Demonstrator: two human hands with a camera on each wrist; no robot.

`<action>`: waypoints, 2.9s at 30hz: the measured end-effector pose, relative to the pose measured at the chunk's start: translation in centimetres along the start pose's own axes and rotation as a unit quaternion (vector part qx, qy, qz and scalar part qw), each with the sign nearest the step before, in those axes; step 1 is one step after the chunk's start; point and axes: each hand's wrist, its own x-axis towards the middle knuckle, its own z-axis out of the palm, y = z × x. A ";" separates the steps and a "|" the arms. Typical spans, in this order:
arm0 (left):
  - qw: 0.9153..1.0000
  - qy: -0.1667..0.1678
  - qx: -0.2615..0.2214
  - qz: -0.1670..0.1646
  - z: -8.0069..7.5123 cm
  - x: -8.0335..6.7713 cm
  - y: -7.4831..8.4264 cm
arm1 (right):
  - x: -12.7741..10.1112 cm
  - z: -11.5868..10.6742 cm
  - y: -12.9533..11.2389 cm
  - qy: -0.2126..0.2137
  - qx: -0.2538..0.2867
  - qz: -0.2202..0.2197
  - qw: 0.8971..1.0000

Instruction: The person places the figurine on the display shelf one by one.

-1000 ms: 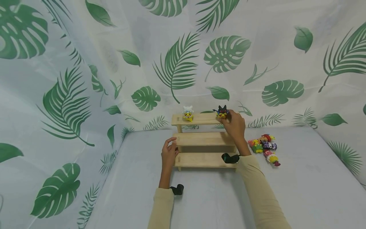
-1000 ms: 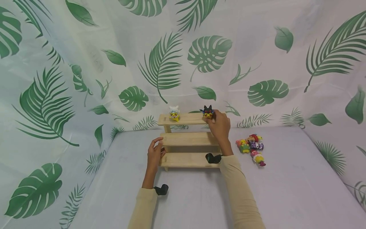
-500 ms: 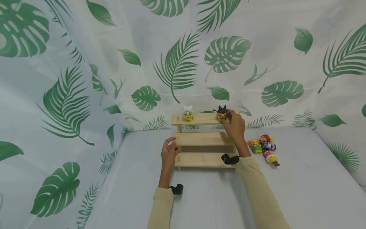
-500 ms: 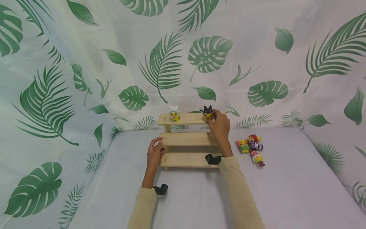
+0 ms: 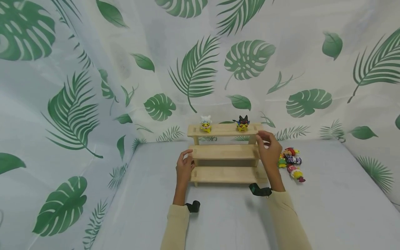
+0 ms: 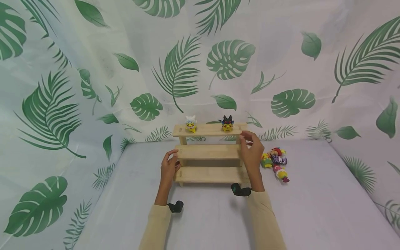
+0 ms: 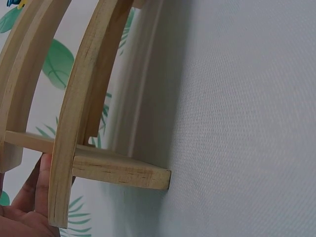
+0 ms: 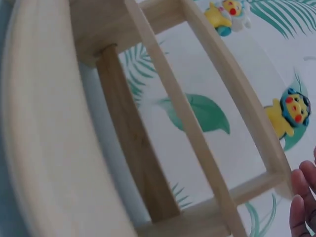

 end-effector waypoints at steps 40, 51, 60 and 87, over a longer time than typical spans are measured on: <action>1.000 0.003 0.005 -0.010 0.1 0.1 -0.1 | -6.5 -13.0 7.5 0.039 0.081 0.490 0.867; 1.000 0.013 0.003 -0.015 0.1 0.4 -1.0 | -6.2 -12.5 9.0 0.038 0.107 0.490 0.864; 0.999 0.034 0.013 0.003 0.3 1.6 -3.5 | -5.6 -12.1 9.1 0.042 0.102 0.498 0.860; 1.000 0.007 0.014 0.009 0.2 0.3 -0.5 | -6.5 -13.8 8.4 0.081 0.291 0.512 0.805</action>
